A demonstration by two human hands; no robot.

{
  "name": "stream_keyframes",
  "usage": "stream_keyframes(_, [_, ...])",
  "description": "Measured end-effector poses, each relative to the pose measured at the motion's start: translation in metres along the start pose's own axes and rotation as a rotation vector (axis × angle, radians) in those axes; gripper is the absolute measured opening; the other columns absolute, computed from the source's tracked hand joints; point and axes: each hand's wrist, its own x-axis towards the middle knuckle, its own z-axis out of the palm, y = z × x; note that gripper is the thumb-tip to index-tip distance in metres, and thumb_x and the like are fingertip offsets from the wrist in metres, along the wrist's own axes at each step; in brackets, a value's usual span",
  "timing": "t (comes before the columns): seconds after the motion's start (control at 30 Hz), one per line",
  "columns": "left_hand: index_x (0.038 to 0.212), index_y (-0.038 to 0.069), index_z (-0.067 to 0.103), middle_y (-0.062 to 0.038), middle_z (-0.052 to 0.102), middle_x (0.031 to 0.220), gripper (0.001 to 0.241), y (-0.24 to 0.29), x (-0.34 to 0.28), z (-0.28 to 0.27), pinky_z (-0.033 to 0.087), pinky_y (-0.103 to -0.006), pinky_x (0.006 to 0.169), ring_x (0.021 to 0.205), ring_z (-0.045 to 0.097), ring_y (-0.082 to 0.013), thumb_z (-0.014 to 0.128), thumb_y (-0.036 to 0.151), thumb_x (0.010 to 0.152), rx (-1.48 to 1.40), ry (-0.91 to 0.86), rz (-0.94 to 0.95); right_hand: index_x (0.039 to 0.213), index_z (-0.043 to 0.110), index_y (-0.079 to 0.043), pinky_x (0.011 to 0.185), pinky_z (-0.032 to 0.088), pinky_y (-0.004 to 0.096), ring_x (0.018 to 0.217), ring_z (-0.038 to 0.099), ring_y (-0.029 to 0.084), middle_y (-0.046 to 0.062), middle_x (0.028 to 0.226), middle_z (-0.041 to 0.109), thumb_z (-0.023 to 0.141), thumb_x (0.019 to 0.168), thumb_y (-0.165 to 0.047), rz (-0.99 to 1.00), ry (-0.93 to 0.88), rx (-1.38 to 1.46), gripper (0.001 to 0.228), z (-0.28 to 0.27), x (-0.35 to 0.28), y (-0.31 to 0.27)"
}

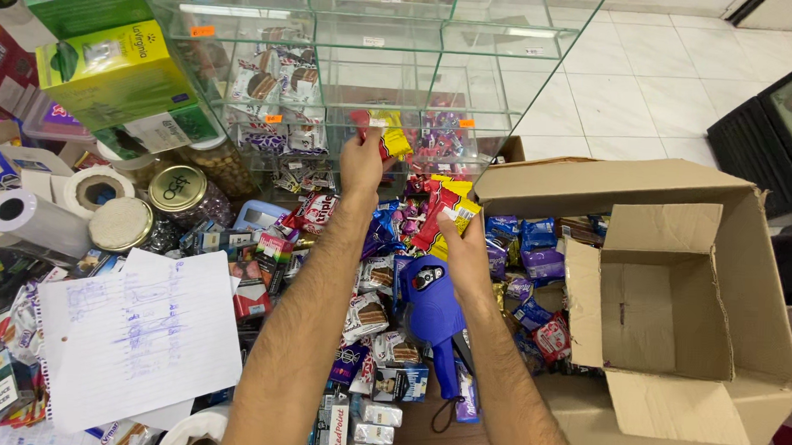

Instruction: The person organizes candy bars, lollipops, and snack packs on a table and in boxes by hand. The person picks up items from a large pile, places them into a cardboard box, handles a tape dispenser, and reviews a handwritten list.

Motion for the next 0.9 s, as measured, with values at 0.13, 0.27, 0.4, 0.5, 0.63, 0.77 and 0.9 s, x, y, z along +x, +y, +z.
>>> stream_keyframes(0.13, [0.139,-0.003,0.068,-0.025,0.07,0.13,0.052,0.003,0.01,0.0,0.073,-0.0424,0.09,0.12,0.075,-0.0364,0.076,0.035,0.104,0.05,-0.08,0.008,0.157,0.051,-0.014,0.11,0.057,0.055,0.128,0.072,0.031,0.017,0.143,0.072,0.07,0.109,-0.027,-0.002,0.002,0.031,0.053,-0.003,0.005,0.017])
stream_keyframes(0.27, [0.124,-0.001,0.075,-0.017,0.074,0.11,0.043,0.004,0.014,-0.01,0.071,-0.0363,0.086,0.105,0.078,-0.0279,0.084,0.021,0.088,0.161,-0.154,0.082,0.156,0.052,-0.015,0.11,0.057,0.055,0.129,0.072,0.033,0.019,0.143,0.073,0.072,0.108,-0.03,-0.001,-0.012,0.005,0.054,-0.004,0.008,0.024])
stream_keyframes(0.4, [0.126,0.0,0.077,-0.019,0.081,0.113,0.043,0.011,0.02,-0.024,0.068,-0.0467,0.089,0.114,0.078,-0.037,0.081,0.026,0.093,0.904,-0.113,0.314,0.158,0.051,-0.013,0.111,0.056,0.056,0.13,0.071,0.034,0.019,0.145,0.071,0.071,0.109,-0.027,-0.015,-0.038,0.024,0.055,-0.001,0.007,0.026])
stream_keyframes(0.5, [0.113,0.01,0.085,-0.013,0.084,0.105,0.028,0.029,-0.004,-0.013,0.069,-0.0472,0.088,0.108,0.081,-0.0364,0.083,0.031,0.094,1.109,-0.021,0.356,0.158,0.051,-0.012,0.112,0.056,0.055,0.13,0.07,0.032,0.017,0.144,0.071,0.071,0.109,-0.027,-0.021,-0.046,0.038,0.056,0.001,0.0,0.02])
stream_keyframes(0.63, [0.11,0.001,0.083,-0.025,0.082,0.108,0.025,0.046,-0.019,-0.008,0.067,-0.0534,0.091,0.11,0.079,-0.047,0.08,0.024,0.1,1.057,-0.022,0.441,0.157,0.052,-0.012,0.111,0.056,0.056,0.129,0.072,0.034,0.019,0.144,0.072,0.071,0.109,-0.028,-0.018,-0.042,0.027,0.055,-0.004,-0.004,0.016])
stream_keyframes(0.77, [0.091,0.02,0.085,-0.007,0.08,0.083,0.032,0.021,0.005,-0.013,0.061,-0.0494,0.084,0.093,0.081,-0.0349,0.067,0.046,0.1,1.357,-0.062,0.653,0.156,0.053,-0.012,0.111,0.056,0.056,0.129,0.072,0.033,0.018,0.142,0.073,0.072,0.109,-0.029,-0.03,-0.045,0.021,0.054,-0.004,-0.007,0.015])
stream_keyframes(0.9, [0.109,0.018,0.082,-0.007,0.083,0.108,0.036,0.01,0.014,-0.01,0.034,-0.0648,0.121,0.115,0.076,-0.0306,0.057,0.044,0.107,1.441,-0.244,0.801,0.156,0.053,-0.011,0.112,0.055,0.055,0.129,0.071,0.031,0.016,0.14,0.073,0.071,0.109,-0.028,-0.043,-0.057,0.024,0.053,-0.006,-0.003,0.022])
